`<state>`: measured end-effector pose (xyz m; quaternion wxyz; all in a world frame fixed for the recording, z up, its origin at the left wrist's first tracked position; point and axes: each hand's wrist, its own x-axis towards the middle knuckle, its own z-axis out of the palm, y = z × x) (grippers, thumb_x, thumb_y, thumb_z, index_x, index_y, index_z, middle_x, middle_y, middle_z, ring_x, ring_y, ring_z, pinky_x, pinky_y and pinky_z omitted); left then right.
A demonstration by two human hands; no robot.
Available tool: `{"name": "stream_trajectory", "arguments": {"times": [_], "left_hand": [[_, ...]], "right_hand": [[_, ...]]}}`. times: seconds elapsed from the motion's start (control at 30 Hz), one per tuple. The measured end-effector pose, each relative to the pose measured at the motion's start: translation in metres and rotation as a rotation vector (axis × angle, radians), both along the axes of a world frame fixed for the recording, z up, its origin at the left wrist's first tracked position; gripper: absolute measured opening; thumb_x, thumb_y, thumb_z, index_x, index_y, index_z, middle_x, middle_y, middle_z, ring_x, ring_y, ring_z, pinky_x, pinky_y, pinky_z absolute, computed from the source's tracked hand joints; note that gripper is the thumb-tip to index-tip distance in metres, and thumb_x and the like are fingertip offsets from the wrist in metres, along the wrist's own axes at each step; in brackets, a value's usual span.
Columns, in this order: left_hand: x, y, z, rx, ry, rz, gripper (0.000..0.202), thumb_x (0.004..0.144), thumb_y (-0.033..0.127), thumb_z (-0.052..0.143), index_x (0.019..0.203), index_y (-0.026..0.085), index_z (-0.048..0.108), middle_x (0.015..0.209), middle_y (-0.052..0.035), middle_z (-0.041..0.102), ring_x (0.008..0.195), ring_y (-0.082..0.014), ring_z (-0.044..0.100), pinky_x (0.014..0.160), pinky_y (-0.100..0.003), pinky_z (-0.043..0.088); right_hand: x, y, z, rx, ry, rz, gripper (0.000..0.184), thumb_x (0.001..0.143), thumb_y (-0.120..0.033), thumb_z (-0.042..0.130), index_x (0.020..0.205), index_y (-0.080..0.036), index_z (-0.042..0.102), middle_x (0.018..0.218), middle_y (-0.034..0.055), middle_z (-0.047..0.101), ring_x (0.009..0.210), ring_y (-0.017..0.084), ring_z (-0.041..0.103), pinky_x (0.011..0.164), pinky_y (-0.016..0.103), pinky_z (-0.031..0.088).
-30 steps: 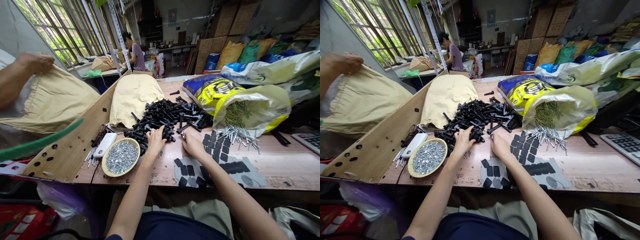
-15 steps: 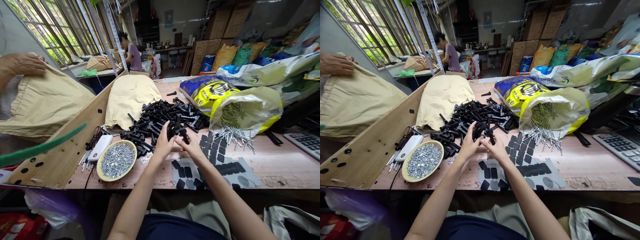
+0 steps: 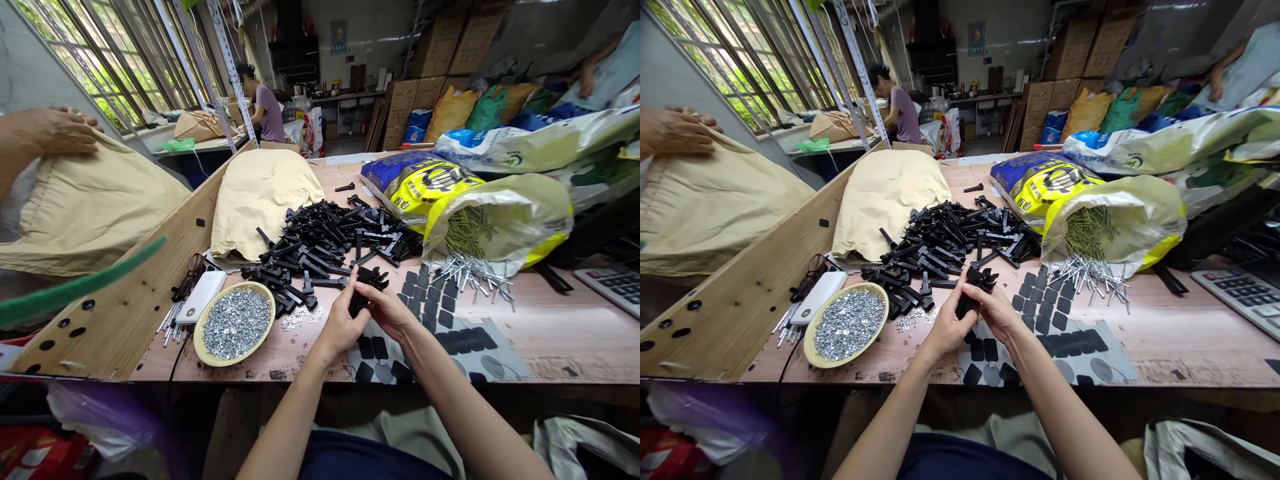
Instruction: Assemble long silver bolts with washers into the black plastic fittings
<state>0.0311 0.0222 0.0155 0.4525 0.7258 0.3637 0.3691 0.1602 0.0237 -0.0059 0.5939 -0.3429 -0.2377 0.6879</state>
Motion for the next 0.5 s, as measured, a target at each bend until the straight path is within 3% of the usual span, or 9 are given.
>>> {"name": "stream_trajectory", "arguments": {"times": [0.1,0.17,0.23,0.3,0.37,0.4,0.43,0.5], "left_hand": [[-0.003,-0.003,-0.006,-0.016,0.001,0.104,0.082,0.078,0.010,0.060,0.153,0.028,0.034,0.150,-0.0068,0.047,0.132,-0.0233,0.052,0.117,-0.039,0.037],[-0.008,-0.003,-0.009,-0.088,-0.010,0.235,0.079,0.077,0.013,0.063,0.150,0.030,0.037,0.136,-0.0077,0.056,0.098,-0.0174,0.065,0.092,-0.033,0.054],[-0.015,0.001,-0.009,-0.211,-0.070,0.363,0.056,0.085,0.023,0.061,0.140,0.026,0.048,0.112,-0.0056,0.062,0.065,-0.0102,0.058,0.062,-0.025,0.052],[-0.020,0.004,-0.005,-0.222,-0.170,0.480,0.027,0.095,0.036,0.051,0.116,0.021,0.059,0.089,-0.0022,0.059,0.057,-0.0092,0.049,0.054,-0.023,0.046],[-0.022,0.006,0.002,-0.029,-0.243,0.539,0.026,0.099,0.042,0.044,0.097,0.020,0.058,0.086,-0.0026,0.057,0.071,-0.0130,0.055,0.069,-0.027,0.051],[-0.021,0.006,0.005,0.112,-0.245,0.536,0.026,0.100,0.042,0.043,0.094,0.021,0.057,0.094,-0.0047,0.059,0.086,-0.0159,0.059,0.083,-0.032,0.052],[-0.019,0.004,0.008,0.243,-0.220,0.508,0.025,0.100,0.041,0.043,0.095,0.022,0.057,0.107,-0.0073,0.059,0.104,-0.0193,0.058,0.096,-0.038,0.049],[-0.014,-0.002,0.012,0.395,-0.076,0.364,0.021,0.099,0.040,0.045,0.100,0.024,0.060,0.141,-0.0095,0.047,0.138,-0.0274,0.040,0.116,-0.052,0.032]], "right_hand": [[-0.003,-0.001,-0.002,0.072,-0.090,-0.076,0.047,0.066,-0.038,0.089,0.107,-0.019,0.075,0.110,0.0072,0.073,0.108,0.026,0.065,0.096,0.037,0.052],[0.000,-0.001,-0.002,0.146,-0.162,-0.179,0.039,0.072,-0.040,0.086,0.102,-0.017,0.076,0.107,0.0087,0.073,0.105,0.026,0.066,0.094,0.037,0.053],[0.006,-0.003,0.000,0.177,-0.172,-0.293,0.030,0.076,-0.042,0.083,0.092,-0.017,0.075,0.095,0.0075,0.073,0.095,0.024,0.068,0.087,0.036,0.056],[0.012,-0.009,0.003,0.097,-0.133,-0.301,0.028,0.074,-0.041,0.084,0.083,-0.017,0.072,0.081,0.0053,0.070,0.081,0.021,0.068,0.078,0.035,0.058],[0.014,-0.018,0.004,-0.068,-0.058,-0.156,0.029,0.069,-0.035,0.088,0.081,-0.016,0.069,0.074,0.0042,0.068,0.072,0.019,0.066,0.071,0.035,0.060],[0.012,-0.023,0.004,-0.151,-0.007,-0.060,0.030,0.068,-0.032,0.089,0.083,-0.015,0.069,0.075,0.0044,0.068,0.071,0.019,0.066,0.071,0.036,0.061],[0.010,-0.028,0.002,-0.219,0.060,0.035,0.031,0.067,-0.030,0.089,0.085,-0.015,0.069,0.077,0.0048,0.069,0.073,0.019,0.067,0.073,0.036,0.061],[0.005,-0.035,-0.003,-0.301,0.223,0.148,0.032,0.068,-0.029,0.089,0.089,-0.016,0.069,0.083,0.0041,0.071,0.077,0.018,0.068,0.074,0.034,0.062]]}}
